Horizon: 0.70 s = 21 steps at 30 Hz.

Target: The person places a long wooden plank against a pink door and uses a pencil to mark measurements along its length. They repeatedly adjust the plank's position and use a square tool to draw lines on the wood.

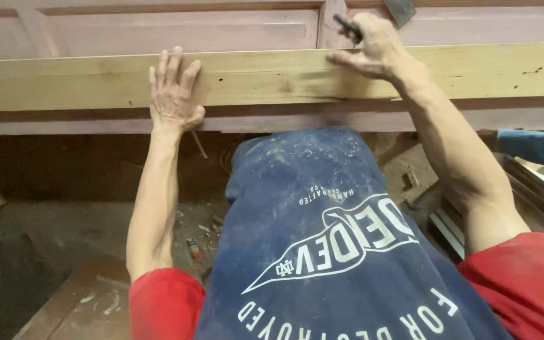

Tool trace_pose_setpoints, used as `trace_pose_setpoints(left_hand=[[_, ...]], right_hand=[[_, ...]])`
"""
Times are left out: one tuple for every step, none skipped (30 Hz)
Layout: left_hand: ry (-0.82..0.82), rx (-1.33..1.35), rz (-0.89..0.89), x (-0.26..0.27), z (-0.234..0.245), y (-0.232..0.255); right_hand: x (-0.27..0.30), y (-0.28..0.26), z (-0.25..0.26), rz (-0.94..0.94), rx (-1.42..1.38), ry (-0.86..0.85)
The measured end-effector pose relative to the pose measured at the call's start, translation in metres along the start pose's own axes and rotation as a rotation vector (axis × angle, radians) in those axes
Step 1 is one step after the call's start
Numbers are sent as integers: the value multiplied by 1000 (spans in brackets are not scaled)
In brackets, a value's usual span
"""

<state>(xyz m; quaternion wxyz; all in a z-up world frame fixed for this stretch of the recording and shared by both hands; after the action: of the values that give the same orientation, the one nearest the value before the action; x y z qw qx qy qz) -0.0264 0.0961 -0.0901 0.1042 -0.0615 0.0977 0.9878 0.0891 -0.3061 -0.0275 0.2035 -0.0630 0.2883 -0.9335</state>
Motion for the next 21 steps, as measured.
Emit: trace_pose_setpoints(left_hand=[[57, -7, 14, 3, 2, -1], [97, 17, 65, 7, 4, -4], [136, 40, 116, 13, 7, -6], [167, 60, 164, 23, 9, -8], [210, 84, 220, 31, 9, -8], [253, 106, 273, 37, 8, -7], [295, 128, 325, 43, 8, -6], [312, 115, 335, 49, 6, -1], [329, 102, 345, 54, 4, 4], [346, 89, 359, 58, 4, 11], [334, 101, 330, 58, 1, 21], [326, 109, 302, 54, -1, 30], [317, 117, 274, 49, -1, 38], [282, 129, 208, 42, -3, 51], [246, 141, 143, 34, -6, 66], [207, 154, 73, 26, -8, 81], [159, 147, 22, 16, -12, 95], [111, 141, -34, 2, -17, 108], [64, 135, -90, -13, -21, 119], [17, 115, -128, -27, -24, 125], [-29, 95, -166, -41, -28, 131]], right_hand=[[-5, 8, 16, -76, -45, 45], [-11, 13, 26, -150, -95, 94], [-16, 12, 33, -131, -70, 111], [-15, 13, 37, -119, -52, 126], [-14, 16, 39, -106, -36, 142], [-8, 27, 35, -195, -43, 137], [1, 39, 28, -283, -51, 132], [11, 53, 21, -368, -59, 127], [15, 52, 18, -267, -11, 164], [24, 49, 12, -163, 36, 196], [33, 46, 8, -59, 83, 227], [40, 47, 9, -15, 117, 298], [51, 47, 10, 30, 150, 370], [61, 46, 13, 71, 183, 445], [68, 51, 15, 58, 178, 483], [78, 56, 19, 39, 174, 523], [87, 59, 24, 21, 170, 564], [97, 63, 29, -2, 163, 590], [106, 64, 34, -24, 156, 615], [117, 65, 39, -49, 152, 642], [127, 65, 44, -86, 139, 668]])
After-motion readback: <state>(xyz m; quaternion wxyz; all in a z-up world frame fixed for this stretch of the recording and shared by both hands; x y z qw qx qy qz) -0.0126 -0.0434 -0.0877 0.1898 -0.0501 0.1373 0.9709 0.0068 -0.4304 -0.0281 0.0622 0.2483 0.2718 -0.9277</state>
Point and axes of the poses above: each hand's wrist, its own x-axis away from the middle knuckle, its own z-axis out of the back of the hand, y = z × x, the point moved 9 cm from there along -x, towards the middle knuckle, and after that the axes turned 14 degrees about y, right-handed, at the moved point
